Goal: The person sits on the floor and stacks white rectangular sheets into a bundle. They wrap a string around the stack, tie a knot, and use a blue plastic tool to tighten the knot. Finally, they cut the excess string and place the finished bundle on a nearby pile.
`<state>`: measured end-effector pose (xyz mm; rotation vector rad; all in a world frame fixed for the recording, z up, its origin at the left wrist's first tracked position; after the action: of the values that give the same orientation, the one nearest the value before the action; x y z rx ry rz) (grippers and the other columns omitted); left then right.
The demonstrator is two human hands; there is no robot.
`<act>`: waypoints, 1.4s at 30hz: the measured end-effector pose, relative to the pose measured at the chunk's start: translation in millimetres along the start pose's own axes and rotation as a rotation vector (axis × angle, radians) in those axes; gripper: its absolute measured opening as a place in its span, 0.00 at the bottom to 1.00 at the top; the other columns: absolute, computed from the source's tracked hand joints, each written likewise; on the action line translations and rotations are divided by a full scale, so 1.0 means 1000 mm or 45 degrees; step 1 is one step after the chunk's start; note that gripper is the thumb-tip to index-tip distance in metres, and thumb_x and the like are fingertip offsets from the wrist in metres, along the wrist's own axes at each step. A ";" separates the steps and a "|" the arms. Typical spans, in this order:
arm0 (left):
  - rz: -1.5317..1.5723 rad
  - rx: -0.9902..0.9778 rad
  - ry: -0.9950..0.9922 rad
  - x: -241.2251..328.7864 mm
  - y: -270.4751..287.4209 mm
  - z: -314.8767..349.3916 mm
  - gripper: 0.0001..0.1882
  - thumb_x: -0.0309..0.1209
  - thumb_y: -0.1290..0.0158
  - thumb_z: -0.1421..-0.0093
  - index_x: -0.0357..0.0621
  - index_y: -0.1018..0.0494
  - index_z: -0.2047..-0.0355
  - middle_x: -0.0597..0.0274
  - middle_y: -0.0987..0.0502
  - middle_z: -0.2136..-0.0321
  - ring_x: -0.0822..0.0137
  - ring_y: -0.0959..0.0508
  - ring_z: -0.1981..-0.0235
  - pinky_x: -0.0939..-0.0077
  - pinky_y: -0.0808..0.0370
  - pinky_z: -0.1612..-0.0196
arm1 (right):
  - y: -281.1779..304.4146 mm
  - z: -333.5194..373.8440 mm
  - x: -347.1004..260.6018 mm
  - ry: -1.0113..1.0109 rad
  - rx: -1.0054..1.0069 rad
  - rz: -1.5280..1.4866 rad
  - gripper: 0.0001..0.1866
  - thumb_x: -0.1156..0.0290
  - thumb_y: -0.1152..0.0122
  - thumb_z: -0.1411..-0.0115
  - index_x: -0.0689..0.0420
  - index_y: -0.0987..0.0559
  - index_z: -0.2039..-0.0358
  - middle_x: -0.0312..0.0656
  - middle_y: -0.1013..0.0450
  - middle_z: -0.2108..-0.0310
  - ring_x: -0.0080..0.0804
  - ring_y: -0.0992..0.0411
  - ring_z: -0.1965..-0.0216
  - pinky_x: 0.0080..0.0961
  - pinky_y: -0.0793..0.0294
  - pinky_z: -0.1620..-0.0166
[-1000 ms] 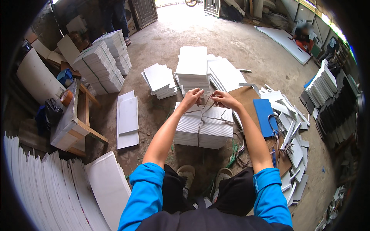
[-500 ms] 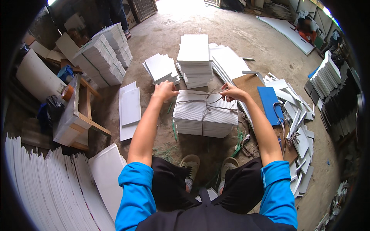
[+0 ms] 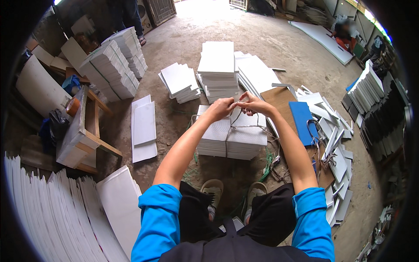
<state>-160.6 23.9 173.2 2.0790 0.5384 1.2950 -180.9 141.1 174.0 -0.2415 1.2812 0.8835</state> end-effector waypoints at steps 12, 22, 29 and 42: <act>-0.266 -0.069 0.382 -0.087 0.052 0.053 0.15 0.40 0.48 0.50 0.38 0.26 0.72 0.49 0.26 0.77 0.56 0.26 0.74 0.68 0.31 0.68 | 0.058 0.013 0.077 -0.158 0.214 0.559 0.12 0.66 0.43 0.48 0.60 0.31 0.69 0.37 0.32 0.81 0.21 0.35 0.81 0.20 0.37 0.80; -0.769 -0.157 -0.033 -0.035 0.018 0.039 0.15 0.41 0.48 0.51 0.45 0.34 0.68 0.58 0.31 0.67 0.58 0.30 0.62 0.64 0.33 0.59 | 0.025 -0.005 0.059 -0.104 0.156 1.285 0.23 0.56 0.37 0.56 0.56 0.30 0.64 0.43 0.31 0.66 0.35 0.34 0.58 0.33 0.37 0.55; -0.567 -0.211 -0.072 -0.026 -0.018 0.034 0.14 0.35 0.46 0.51 0.43 0.34 0.68 0.54 0.31 0.68 0.55 0.29 0.63 0.65 0.31 0.61 | -0.027 -0.021 0.046 0.094 0.022 1.215 0.23 0.57 0.36 0.59 0.56 0.29 0.65 0.45 0.31 0.65 0.41 0.34 0.59 0.35 0.36 0.57; -0.089 0.010 0.533 -0.032 0.001 0.040 0.22 0.46 0.47 0.51 0.36 0.32 0.82 0.56 0.31 0.89 0.66 0.29 0.85 0.69 0.34 0.78 | -0.027 0.016 0.010 0.462 0.322 1.187 0.08 0.68 0.53 0.45 0.59 0.29 0.74 0.49 0.30 0.73 0.45 0.30 0.66 0.38 0.32 0.65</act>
<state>-138.8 -8.7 140.8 1.7794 0.7880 1.6971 -149.9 137.3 161.9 0.4634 1.8663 1.4808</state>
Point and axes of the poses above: each hand's wrist, its own z-axis away from the middle knuckle, its own y-axis out of the back of the hand, x = y × z, the point moved 7 cm from there along -z, towards the middle knuckle
